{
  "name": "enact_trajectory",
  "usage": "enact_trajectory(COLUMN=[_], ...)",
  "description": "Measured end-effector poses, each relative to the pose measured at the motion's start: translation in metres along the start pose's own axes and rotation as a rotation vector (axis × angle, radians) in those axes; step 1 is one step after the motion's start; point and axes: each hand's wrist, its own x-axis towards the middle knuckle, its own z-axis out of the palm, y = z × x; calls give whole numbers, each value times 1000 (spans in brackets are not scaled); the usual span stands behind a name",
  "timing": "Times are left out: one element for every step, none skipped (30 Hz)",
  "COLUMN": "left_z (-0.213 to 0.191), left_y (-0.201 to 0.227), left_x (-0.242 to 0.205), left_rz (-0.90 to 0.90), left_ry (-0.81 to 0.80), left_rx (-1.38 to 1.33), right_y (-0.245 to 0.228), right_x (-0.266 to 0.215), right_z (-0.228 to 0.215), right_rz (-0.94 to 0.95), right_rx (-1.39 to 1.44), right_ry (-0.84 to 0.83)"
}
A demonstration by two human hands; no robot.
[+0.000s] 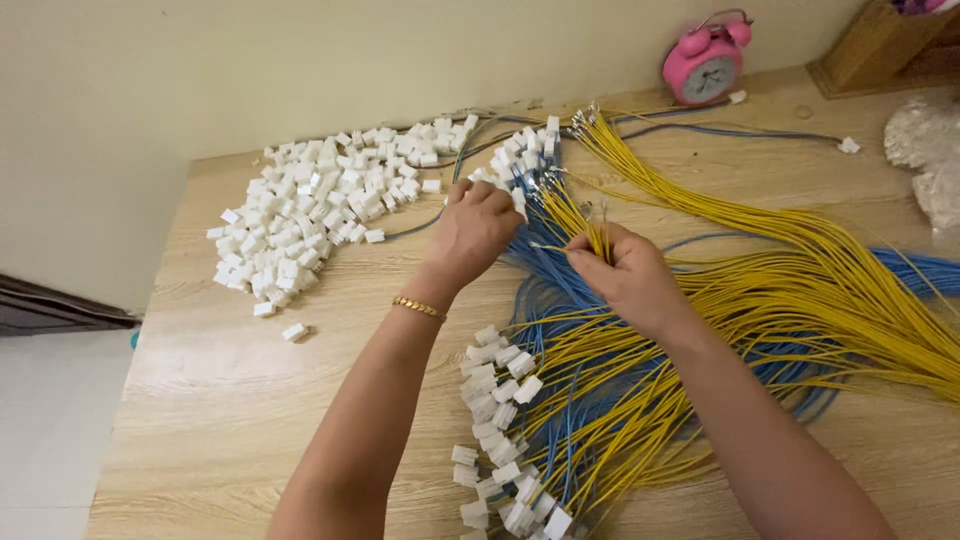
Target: Insert terminal-tipped wires into white plastic housing connectors to assemble cable harnesses.
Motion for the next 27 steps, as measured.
enact_trajectory(left_z=[-7,-13,-19,-24,-29,-34,-30,-26,-22,-23,-24,-25,-22,-19,-16,-16,-16,-16,-17,-17,-18,-18,-18,-17,-16,-14,-13], left_y=[2,3,5,9,14,19,22,25,29,33,38,42,47,53,57,60,62,65,67,68,70,70,70,71,71,71,71], left_x=[1,1,0,-5,-11,-18,-29,-40,-51,-61,-69,-78,-86,-93,-99,-102,-105,-108,-109,-109,-109,-109,-109,-109,-109,-110,-110], left_rz=[-2,-85,-171,-177,-286,-396,-408,-586,-764,-775,-851,-923,-929,-952,-970,-973,-977,-979,-979,-989,-997,-996,-995,-995,-993,-988,-983], left_ry=[-1,-26,-53,-57,-65,-70,-73,-123,-175,-175,-124,-65,-64,-1,66,68,105,144,145,144,143,144,148,153,152,137,121], left_rx=[0,-164,-327,-327,-525,-723,-722,-937,-1152,-1153,-1389,-1625,-1625,-1738,-1850,-1850,-1962,-2074,-2075,-2086,-2096,-2097,-2125,-2153,-2154,-2164,-2173], right_y=[-2,-4,-5,-5,-5,-5,-6,-6,-7,-5,-3,-2,-3,-5,-7,-8,-8,-9,-11,-14,-17,-15,-14,-12,-13,-14,-15], right_x=[-1,-1,-1,-2,-3,-5,-7,-9,-12,-13,-15,-16,-18,-20,-20,-21,-21,-22,-23,-23,-24,-24,-24,-24,-24,-25,-25], right_z=[0,-1,0,1,3,5,9,13,16,19,22,25,27,29,30,31,32,32,33,34,35,34,33,32,32,32,32], right_rz=[1,-9,-16,-12,-40,-68,-61,-49,-37,-30,-23,-15,-11,-24,-40,-39,-25,-11,-10,7,23,22,-15,-51,-51,-53,-54], right_rx=[0,-41,-80,-77,-66,-55,-53,-87,-122,-121,-127,-134,-133,-195,-257,-257,-275,-294,-294,-290,-285,-287,-271,-255,-255,-235,-214], right_ry=[-2,17,33,28,13,-2,-12,-21,-27,-35,-43,-51,-55,-62,-67,-70,-66,-62,-62,-60,-57,-56,-68,-81,-79,-81,-83])
